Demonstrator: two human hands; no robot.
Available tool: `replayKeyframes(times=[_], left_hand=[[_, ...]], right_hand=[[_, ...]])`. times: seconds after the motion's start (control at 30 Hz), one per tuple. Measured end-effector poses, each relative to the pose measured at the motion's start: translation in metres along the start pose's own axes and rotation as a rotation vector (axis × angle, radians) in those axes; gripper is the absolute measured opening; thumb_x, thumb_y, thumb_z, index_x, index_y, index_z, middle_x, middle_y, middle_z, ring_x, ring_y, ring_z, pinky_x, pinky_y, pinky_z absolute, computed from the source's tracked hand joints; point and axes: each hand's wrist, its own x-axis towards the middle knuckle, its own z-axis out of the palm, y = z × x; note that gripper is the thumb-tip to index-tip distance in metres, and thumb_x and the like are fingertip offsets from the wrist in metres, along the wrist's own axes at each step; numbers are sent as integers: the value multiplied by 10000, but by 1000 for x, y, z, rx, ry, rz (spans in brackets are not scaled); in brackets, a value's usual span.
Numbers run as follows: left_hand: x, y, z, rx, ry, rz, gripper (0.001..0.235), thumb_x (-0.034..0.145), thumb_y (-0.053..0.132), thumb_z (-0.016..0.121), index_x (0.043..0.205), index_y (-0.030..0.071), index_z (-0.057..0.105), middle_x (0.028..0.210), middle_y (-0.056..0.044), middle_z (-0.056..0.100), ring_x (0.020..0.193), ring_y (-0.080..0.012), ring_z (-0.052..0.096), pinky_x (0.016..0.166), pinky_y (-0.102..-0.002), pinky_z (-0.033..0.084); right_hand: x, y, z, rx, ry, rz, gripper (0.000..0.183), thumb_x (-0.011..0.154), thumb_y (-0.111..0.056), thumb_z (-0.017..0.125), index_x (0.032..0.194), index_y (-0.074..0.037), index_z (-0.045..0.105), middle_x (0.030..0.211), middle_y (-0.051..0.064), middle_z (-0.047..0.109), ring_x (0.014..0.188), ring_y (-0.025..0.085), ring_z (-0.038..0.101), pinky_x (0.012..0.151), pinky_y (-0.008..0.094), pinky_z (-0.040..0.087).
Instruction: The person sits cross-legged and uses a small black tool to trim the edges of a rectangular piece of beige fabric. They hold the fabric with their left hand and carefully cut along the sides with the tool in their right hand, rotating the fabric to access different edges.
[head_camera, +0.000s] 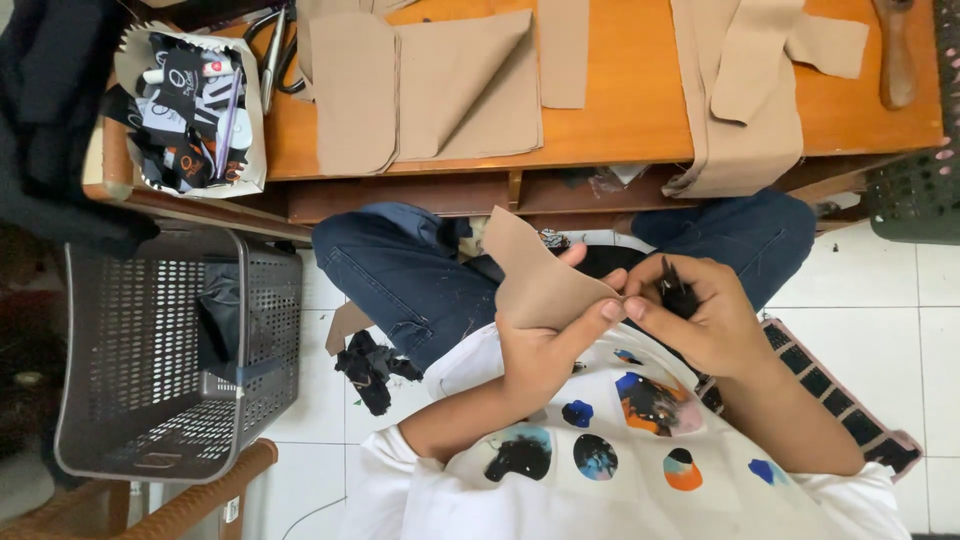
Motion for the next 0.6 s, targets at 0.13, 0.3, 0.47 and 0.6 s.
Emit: replayKeyframes(times=[0.13,0.3,0.47,0.6], left_hand=[[4,8,0,49,27,-28,500,733,-51,634,1187,-93,427,859,-229,628,838,-308,612,796,-369,507],[3,15,0,120,82,-34,605,706,8,679,1244,-21,403,792,-186,628,811,-305,620,732,-359,526],[-1,7,-1,134,67,-60,679,680,13,700,1272,-7,369,780,-167,624,787,-286,632,733,-342,528],[-3,3,-3,101,48,-78,692,694,4,684,1293,-2,335,780,-164,624,802,-279,626,743,-337,526]], right_hand=[[3,5,-11,17,-110,7,296,745,-288,582,707,5,574,414,28,447,359,56,362,347,174,308],[1,5,-19,126,-323,130,447,887,-264,321,645,26,561,350,14,355,236,39,295,229,146,273],[-3,22,-24,154,-385,142,434,896,-203,296,602,-9,550,347,-7,359,267,24,263,231,139,258],[-3,25,-24,190,-450,163,437,904,-176,272,571,-31,516,351,-13,354,275,22,271,232,143,255]])
